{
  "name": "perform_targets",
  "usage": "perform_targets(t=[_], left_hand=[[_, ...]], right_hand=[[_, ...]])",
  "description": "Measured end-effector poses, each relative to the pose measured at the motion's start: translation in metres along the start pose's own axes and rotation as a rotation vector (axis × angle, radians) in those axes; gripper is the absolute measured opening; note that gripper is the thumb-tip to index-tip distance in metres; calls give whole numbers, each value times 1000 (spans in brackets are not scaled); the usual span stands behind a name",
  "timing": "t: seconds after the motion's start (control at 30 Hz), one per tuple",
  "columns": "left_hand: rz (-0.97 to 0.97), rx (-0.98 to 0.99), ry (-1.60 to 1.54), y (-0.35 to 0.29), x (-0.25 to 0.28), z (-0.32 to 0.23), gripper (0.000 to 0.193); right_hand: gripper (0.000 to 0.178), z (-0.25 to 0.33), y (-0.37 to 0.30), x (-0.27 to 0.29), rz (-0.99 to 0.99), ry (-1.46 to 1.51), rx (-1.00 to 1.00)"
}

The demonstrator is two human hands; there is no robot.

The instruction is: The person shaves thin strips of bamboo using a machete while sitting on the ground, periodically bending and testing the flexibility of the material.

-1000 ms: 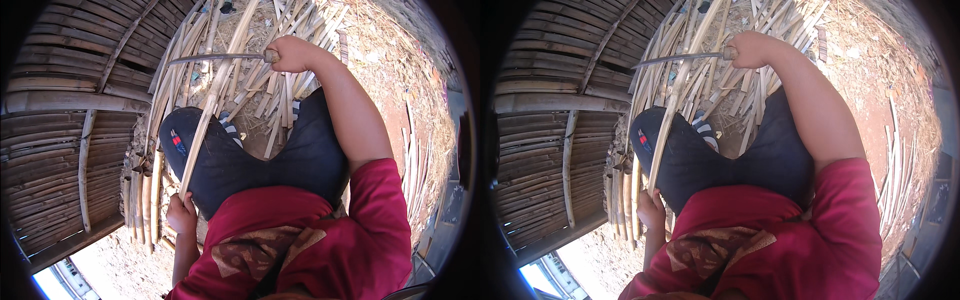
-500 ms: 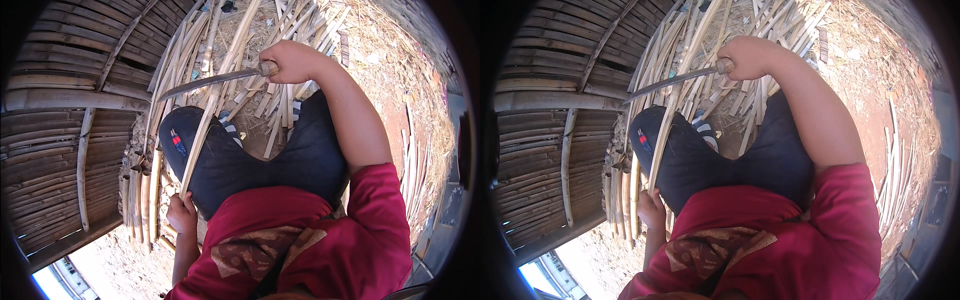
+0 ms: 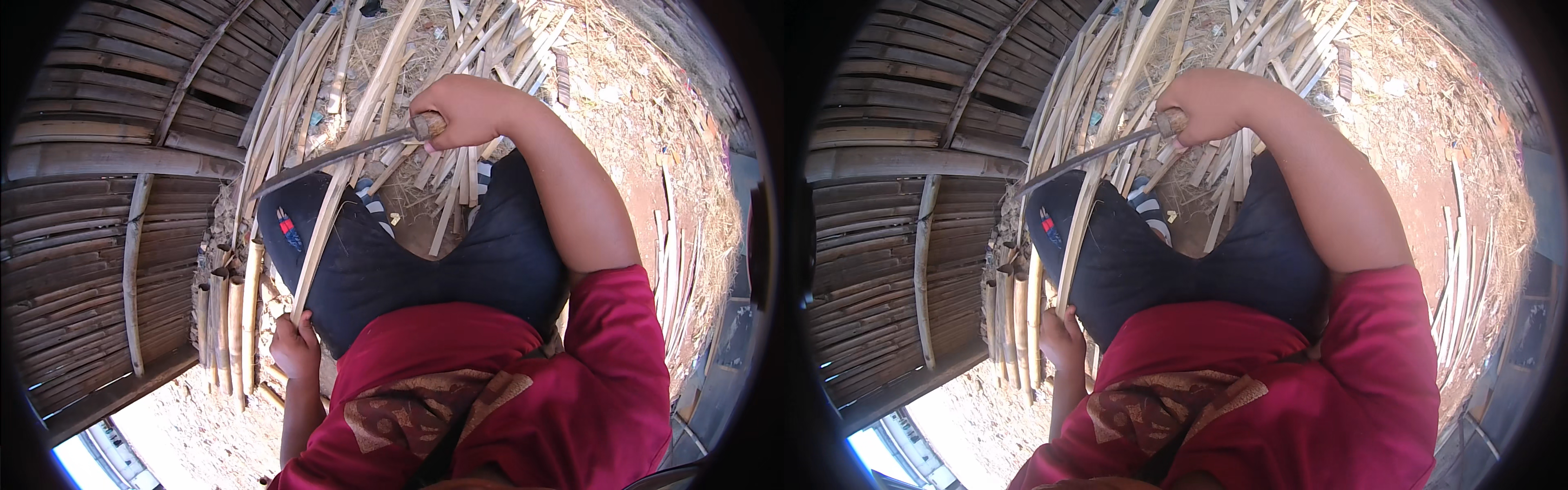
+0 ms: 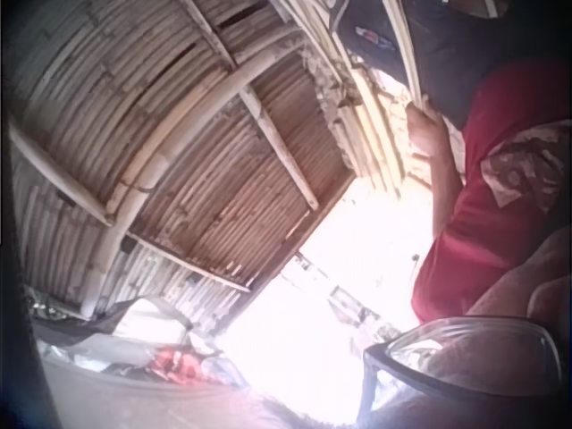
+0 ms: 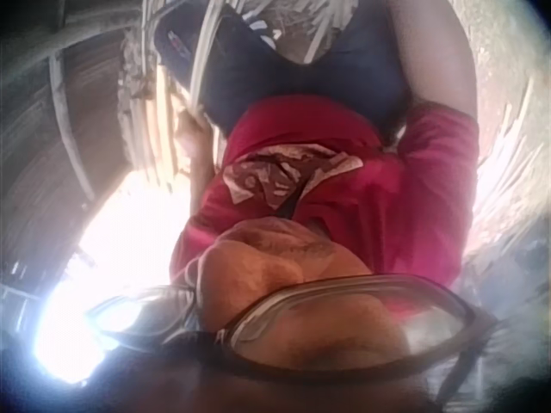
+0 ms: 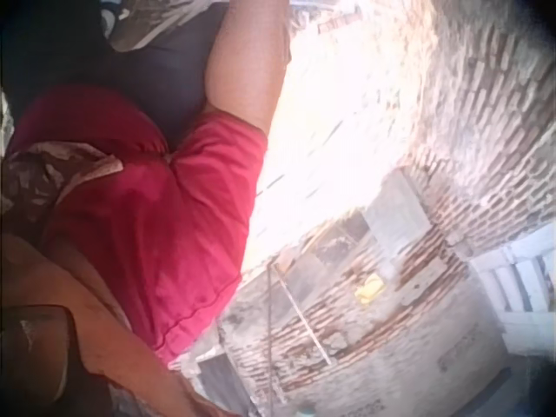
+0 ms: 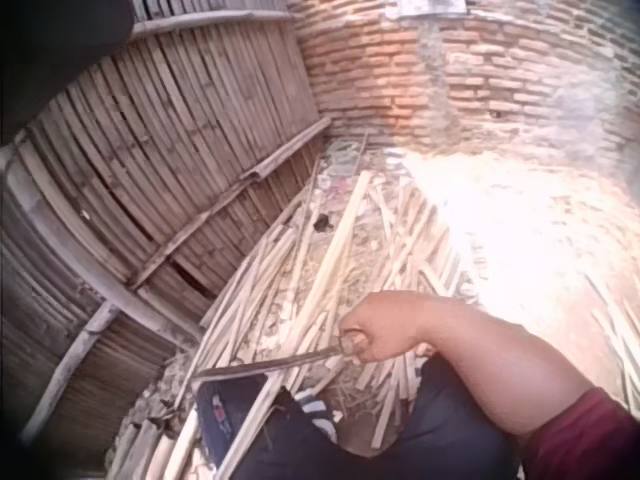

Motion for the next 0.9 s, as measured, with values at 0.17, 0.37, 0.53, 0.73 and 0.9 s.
perform_targets(t=[0.17,0.37,0.53,0.73,0.9], left_hand=[[35,-17,18,4,0,0,29],[147,37,-65,7,-4,3,30],[187,34,-192,10,-6,7,32],[226,49,-287,9,-8,7,40],[244,39,-288,13,-14,12,44]], right_hand=[[61,-83,-2,27,-249,128,-335],[47,-15,0,3,-68,-7,-142],[26,27,9,-11,-52,-78,85],[36,-17,14,2,-34,69,-60],[35,4,7,-6,-36,79,-3]])
Point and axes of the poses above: each hand's wrist, its own y-axis towards the middle knuckle, its own x-axis out of the back of the hand, z = x × y, the point moved 6 cm from there along y, towards the middle knuckle, and after that the axes turned 10 degrees about z, right-handed, at the moved point
